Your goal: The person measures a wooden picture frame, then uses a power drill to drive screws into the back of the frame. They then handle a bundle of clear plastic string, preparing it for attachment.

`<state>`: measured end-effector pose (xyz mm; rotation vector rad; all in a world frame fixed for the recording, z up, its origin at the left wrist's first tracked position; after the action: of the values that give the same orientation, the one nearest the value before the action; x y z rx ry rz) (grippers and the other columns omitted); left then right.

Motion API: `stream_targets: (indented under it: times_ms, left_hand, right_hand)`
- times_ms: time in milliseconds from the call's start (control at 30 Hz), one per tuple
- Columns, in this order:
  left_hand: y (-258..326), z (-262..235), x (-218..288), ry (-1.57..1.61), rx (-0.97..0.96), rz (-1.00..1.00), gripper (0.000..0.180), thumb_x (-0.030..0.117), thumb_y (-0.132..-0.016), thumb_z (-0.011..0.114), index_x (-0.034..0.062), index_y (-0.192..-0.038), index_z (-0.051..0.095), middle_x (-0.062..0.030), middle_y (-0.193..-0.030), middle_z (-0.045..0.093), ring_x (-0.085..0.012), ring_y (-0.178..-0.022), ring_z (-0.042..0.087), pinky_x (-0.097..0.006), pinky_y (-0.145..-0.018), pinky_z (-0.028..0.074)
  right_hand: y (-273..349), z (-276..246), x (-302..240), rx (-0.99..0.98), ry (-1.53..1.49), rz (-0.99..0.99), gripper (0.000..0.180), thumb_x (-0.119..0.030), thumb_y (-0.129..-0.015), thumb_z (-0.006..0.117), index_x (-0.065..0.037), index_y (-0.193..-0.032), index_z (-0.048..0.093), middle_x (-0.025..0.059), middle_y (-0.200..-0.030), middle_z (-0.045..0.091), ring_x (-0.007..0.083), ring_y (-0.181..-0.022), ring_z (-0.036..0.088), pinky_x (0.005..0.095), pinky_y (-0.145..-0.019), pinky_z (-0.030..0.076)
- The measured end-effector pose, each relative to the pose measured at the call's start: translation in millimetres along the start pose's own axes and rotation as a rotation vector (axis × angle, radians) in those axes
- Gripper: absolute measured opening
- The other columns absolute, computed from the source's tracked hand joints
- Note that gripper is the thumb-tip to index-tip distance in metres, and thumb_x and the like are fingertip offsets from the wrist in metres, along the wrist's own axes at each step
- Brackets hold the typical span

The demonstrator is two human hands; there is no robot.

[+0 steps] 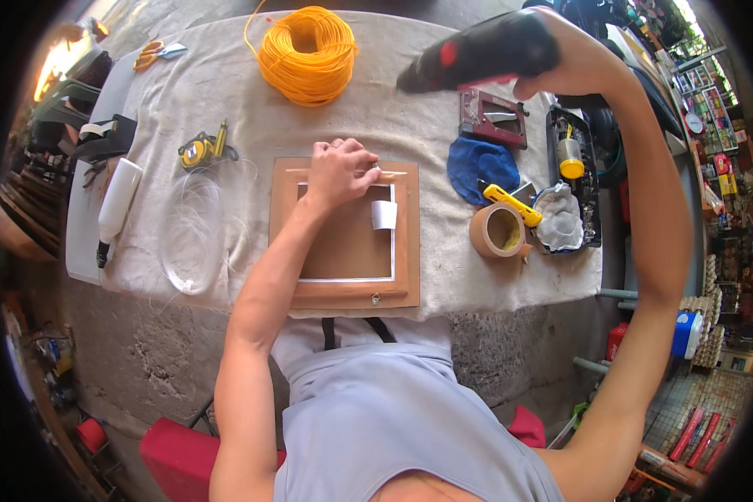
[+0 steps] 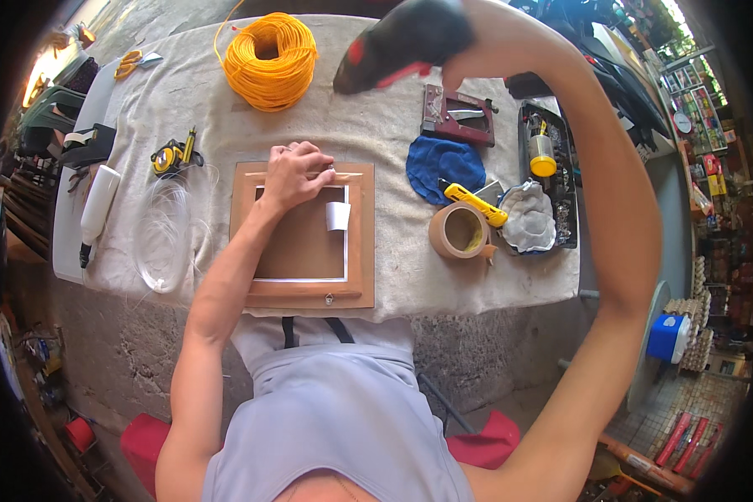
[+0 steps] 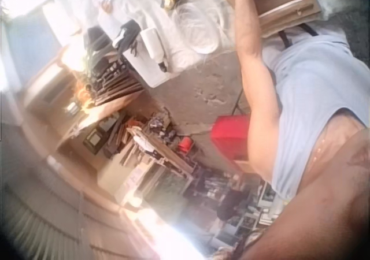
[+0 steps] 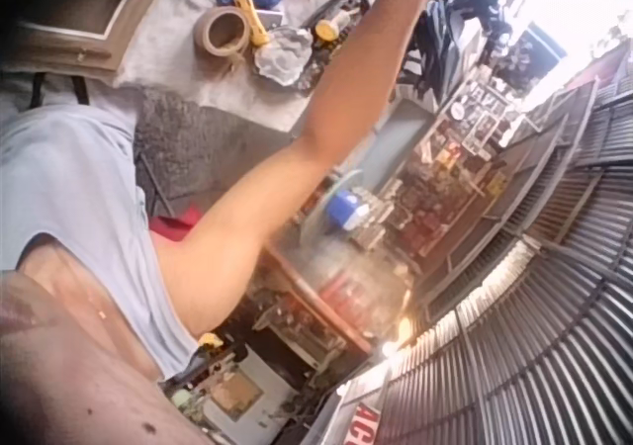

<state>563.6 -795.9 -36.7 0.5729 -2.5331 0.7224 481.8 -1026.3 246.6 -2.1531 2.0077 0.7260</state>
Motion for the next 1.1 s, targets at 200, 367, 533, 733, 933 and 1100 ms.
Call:
stream_targets:
  times_ms: [200, 367, 533, 733, 933, 1100]
  left_hand:
    - [-22.5, 23.3, 33.3, -0.008, 0.106, 0.327, 0.014, 0.025, -0.082, 0.065, 0.0127, -0.078, 0.071, -0.0028, -0.080, 0.064, -0.0191, -0.075, 0.061, -0.042, -0.084, 0.038]
    - [-22.9, 10.7, 34.8, -0.045, 0.048, 0.110, 0.014, 0.026, -0.081, 0.066, 0.0125, -0.081, 0.071, -0.0047, -0.085, 0.067, -0.0204, -0.083, 0.061, -0.040, -0.084, 0.038]
    - [28.6, -50.6, 42.9, 0.009, 0.255, -0.050, 0.021, 0.028, -0.079, 0.071, 0.0118, -0.093, 0.072, -0.0053, -0.093, 0.068, -0.0237, -0.097, 0.058, -0.040, -0.093, 0.037]
    - [147.2, -180.6, -13.3, -0.359, 0.605, -0.463, 0.030, 0.017, -0.073, 0.073, 0.0099, -0.101, 0.068, -0.0060, -0.101, 0.065, -0.0249, -0.098, 0.057, -0.038, -0.091, 0.041]
    - [213.3, -208.7, -33.4, -0.381, 0.147, -0.579, 0.050, 0.026, -0.066, 0.078, 0.0099, -0.112, 0.065, -0.0093, -0.110, 0.063, -0.0284, -0.108, 0.055, -0.039, -0.100, 0.038]
    - [218.9, -188.9, -41.2, -0.447, -0.082, -0.423, 0.028, 0.021, -0.076, 0.070, 0.0069, -0.099, 0.063, -0.0101, -0.106, 0.062, -0.0288, -0.110, 0.054, -0.043, -0.102, 0.034]
  right_hand:
    - [63.8, 43.0, 52.2, 1.052, -0.582, 0.226, 0.030, -0.001, -0.064, 0.077, -0.001, -0.091, 0.065, 0.0035, -0.073, 0.064, 0.0129, -0.059, 0.061, 0.0282, -0.052, 0.050]
    - [14.0, 121.7, 103.5, 1.443, -1.024, 0.253, 0.027, -0.002, -0.069, 0.075, -0.004, -0.092, 0.062, 0.0039, -0.068, 0.061, 0.0140, -0.053, 0.059, 0.0275, -0.046, 0.047]
    - [-6.9, 166.8, 141.7, 1.338, -1.301, 0.383, 0.024, -0.004, -0.072, 0.074, -0.005, -0.093, 0.061, 0.0059, -0.068, 0.062, 0.0177, -0.053, 0.061, 0.0290, -0.046, 0.048]
    - [-11.0, 205.3, 239.7, 0.928, -1.951, 0.293, 0.029, -0.017, -0.082, 0.069, -0.002, -0.102, 0.055, 0.0156, -0.083, 0.063, 0.0230, -0.064, 0.062, 0.0308, -0.058, 0.054]
    - [27.0, 239.2, 261.8, 0.946, -2.002, 0.409, 0.050, -0.016, -0.084, 0.066, 0.001, -0.124, 0.041, 0.0218, -0.108, 0.059, 0.0348, -0.098, 0.060, 0.0451, -0.090, 0.049]
    - [81.8, 214.8, 160.9, 0.941, -1.780, 0.649, 0.058, -0.025, -0.088, 0.063, 0.000, -0.135, 0.041, 0.0187, -0.140, 0.041, 0.0298, -0.130, 0.040, 0.0453, -0.108, 0.031]
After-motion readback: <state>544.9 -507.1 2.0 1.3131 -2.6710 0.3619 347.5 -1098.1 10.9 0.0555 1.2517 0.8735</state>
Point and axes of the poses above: each hand's wrist, its own y-axis away from the middle knuckle, its own z-axis out of the palm, x = y × z, the point moved 3 cm from there along -y, towards the middle knuckle
